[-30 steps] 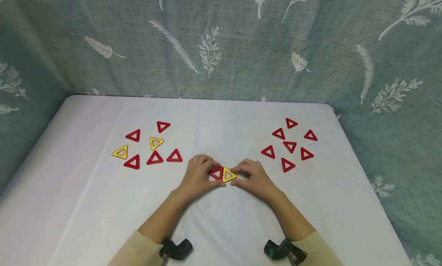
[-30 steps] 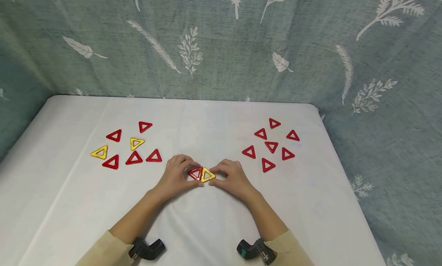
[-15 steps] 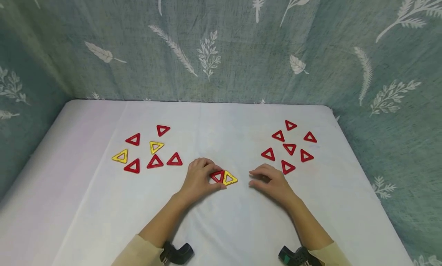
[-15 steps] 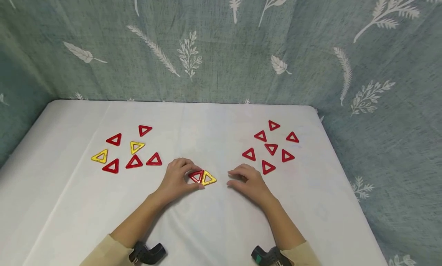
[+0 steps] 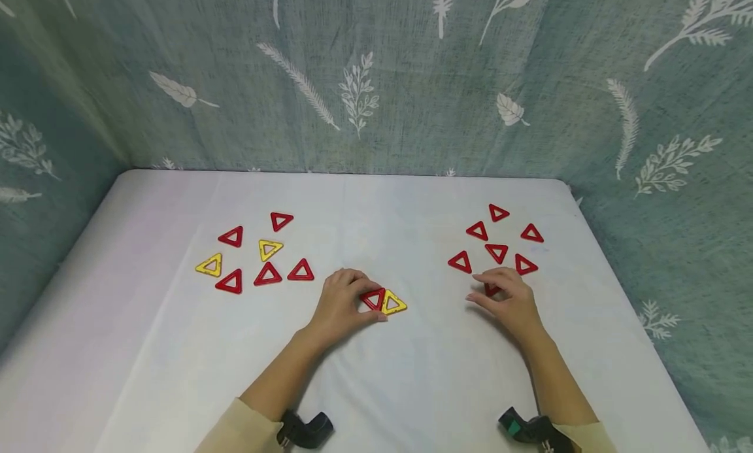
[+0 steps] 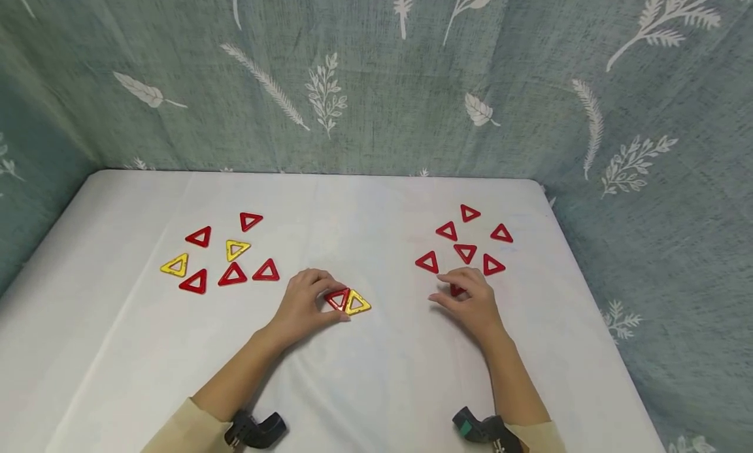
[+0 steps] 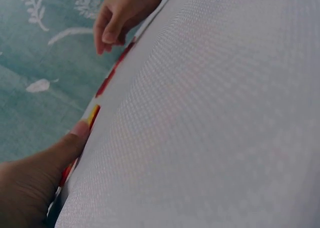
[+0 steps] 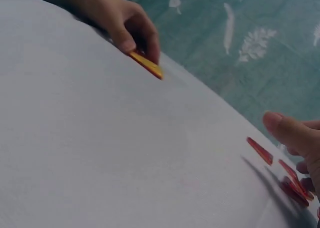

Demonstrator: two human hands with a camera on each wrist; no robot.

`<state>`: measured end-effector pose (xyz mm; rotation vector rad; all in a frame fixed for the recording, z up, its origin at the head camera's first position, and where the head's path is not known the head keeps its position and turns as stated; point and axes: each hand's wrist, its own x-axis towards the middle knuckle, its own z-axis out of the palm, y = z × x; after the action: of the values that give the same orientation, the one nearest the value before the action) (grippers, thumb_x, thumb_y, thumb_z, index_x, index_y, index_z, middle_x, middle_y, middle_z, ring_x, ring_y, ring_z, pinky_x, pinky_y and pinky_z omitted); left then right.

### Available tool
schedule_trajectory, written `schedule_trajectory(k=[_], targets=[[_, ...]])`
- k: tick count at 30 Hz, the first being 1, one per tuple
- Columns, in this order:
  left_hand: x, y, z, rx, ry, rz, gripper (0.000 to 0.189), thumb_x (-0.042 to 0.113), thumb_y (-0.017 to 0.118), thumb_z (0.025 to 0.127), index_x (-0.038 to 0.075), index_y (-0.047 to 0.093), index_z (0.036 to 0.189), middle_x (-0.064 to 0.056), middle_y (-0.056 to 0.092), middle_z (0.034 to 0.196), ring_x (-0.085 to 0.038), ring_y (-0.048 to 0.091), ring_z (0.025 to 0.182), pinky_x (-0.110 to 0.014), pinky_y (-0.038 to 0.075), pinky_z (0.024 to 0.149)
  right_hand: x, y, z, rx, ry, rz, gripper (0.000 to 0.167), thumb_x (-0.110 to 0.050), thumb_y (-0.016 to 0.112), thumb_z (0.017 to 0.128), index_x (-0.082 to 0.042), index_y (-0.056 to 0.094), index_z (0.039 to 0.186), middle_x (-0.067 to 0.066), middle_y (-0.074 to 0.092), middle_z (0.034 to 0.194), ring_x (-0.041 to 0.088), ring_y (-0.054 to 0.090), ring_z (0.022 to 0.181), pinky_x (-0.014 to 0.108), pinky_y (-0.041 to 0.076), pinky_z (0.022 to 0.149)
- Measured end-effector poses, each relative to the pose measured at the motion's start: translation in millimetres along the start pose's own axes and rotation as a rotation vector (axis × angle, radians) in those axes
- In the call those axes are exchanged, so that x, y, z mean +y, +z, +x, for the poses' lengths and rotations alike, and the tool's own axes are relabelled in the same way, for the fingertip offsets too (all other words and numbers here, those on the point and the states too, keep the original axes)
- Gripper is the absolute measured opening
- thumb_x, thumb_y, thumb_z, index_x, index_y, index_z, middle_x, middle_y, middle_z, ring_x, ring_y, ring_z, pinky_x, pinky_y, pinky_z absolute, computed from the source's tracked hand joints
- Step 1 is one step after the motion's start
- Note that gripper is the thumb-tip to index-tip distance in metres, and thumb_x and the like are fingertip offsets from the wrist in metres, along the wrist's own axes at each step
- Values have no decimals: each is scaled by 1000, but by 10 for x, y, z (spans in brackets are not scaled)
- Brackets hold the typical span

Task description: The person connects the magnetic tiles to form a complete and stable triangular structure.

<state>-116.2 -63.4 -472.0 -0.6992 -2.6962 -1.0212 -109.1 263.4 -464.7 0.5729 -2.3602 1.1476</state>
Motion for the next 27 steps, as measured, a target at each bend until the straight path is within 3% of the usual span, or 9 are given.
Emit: schedule_trajectory(k=[7,15,17,22,27], targets=[[20,-36,19,20,1,-19,51,31,88,62,11,68,104,-6,57,106,-26,49,108,-47,36,96,97,-167,1,-38,175,-133,46,-6,86,64,-6,70,108,9,60,107,13,44,107,9,35,84],[20,-17,-5,27,-12,-19,48,30,89,61,13,70,102,-6,56,105,-28,48,108,-46,36,96,153,-323,-60,-166,365,-165,47,-17,81,74,-7,67,117,8,55,110,18,43,107,3,33,81],[17,-13,-10,25,-15,-20,48,30,88,61,14,70,102,-6,56,105,-28,48,108,-46,36,96,153,-318,-65,-187,376,-183,47,-18,81,74,-6,66,117,8,54,110,20,44,107,10,38,83],[15,-12,-11,10,-31,-24,49,31,88,63,13,69,105,-7,57,108,-27,48,110,-46,36,96,168,-274,-70,-186,327,-218,46,-13,82,71,-5,68,114,10,54,107,25,44,106,42,42,83],[19,-20,-9,-3,-40,-25,48,31,87,64,14,70,106,-7,56,109,-27,47,111,-47,36,96,157,-234,-68,-180,260,-219,44,-10,83,69,-5,69,111,11,54,105,26,43,103,44,38,81]])
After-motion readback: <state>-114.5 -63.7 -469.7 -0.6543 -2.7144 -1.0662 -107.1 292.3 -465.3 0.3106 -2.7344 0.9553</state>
